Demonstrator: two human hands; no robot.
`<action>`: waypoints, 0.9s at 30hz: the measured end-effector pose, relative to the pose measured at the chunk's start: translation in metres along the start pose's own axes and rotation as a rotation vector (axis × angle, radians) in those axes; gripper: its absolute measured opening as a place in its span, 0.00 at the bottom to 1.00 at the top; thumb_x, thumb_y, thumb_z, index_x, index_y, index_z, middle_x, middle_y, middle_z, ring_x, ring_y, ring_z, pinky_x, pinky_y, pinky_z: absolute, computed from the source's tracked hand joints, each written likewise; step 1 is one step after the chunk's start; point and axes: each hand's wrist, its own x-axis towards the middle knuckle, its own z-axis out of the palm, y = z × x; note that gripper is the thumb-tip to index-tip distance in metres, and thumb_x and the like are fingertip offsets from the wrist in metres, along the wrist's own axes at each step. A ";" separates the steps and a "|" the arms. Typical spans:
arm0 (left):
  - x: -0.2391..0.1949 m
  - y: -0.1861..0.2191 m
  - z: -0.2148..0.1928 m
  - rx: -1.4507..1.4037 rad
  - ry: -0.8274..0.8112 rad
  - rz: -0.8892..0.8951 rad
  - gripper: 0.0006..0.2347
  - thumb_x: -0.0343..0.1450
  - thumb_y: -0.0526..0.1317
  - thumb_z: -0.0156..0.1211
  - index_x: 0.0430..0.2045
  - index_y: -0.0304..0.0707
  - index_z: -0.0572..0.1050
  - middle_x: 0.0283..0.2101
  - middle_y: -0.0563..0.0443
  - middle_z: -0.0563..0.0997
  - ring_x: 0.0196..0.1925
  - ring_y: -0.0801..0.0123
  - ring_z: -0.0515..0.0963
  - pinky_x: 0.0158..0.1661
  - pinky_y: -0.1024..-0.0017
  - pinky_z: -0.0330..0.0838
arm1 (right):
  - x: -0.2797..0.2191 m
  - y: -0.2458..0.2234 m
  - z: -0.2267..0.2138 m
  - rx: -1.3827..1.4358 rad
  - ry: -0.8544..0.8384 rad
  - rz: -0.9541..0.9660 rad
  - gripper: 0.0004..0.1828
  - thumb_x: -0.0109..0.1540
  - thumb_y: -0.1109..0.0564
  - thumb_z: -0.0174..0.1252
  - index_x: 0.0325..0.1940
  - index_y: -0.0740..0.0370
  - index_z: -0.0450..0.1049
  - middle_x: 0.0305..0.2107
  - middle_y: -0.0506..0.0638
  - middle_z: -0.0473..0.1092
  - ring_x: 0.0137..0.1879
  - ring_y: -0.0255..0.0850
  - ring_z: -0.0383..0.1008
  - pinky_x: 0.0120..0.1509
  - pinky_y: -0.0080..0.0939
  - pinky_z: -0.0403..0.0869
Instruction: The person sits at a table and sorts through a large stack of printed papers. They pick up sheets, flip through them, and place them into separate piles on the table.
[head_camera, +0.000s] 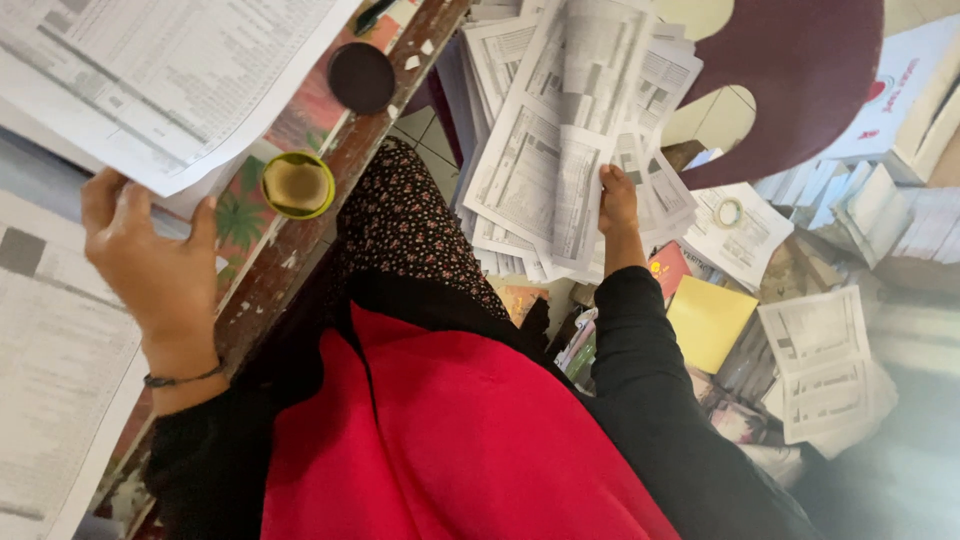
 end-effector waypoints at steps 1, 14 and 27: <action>0.001 0.001 0.000 0.005 0.007 0.012 0.15 0.68 0.26 0.84 0.40 0.15 0.79 0.56 0.31 0.77 0.54 0.42 0.80 0.45 0.52 0.77 | 0.003 -0.002 -0.003 0.022 -0.028 -0.026 0.12 0.68 0.51 0.58 0.48 0.62 0.75 0.37 0.47 0.75 0.42 0.40 0.76 0.46 0.42 0.77; 0.006 0.018 -0.007 -0.010 -0.002 0.058 0.17 0.67 0.21 0.87 0.40 0.09 0.79 0.55 0.22 0.79 0.58 0.34 0.79 0.52 0.44 0.77 | 0.005 -0.024 -0.005 0.146 -0.302 -0.256 0.12 0.68 0.55 0.63 0.31 0.53 0.70 0.26 0.36 0.66 0.33 0.26 0.66 0.38 0.28 0.67; -0.002 0.005 -0.001 0.080 -0.013 0.062 0.17 0.70 0.24 0.90 0.41 0.07 0.80 0.56 0.20 0.79 0.54 0.33 0.81 0.48 0.42 0.77 | -0.001 -0.019 0.010 0.228 -0.407 -0.276 0.09 0.68 0.53 0.61 0.43 0.61 0.79 0.40 0.45 0.77 0.47 0.35 0.77 0.55 0.34 0.78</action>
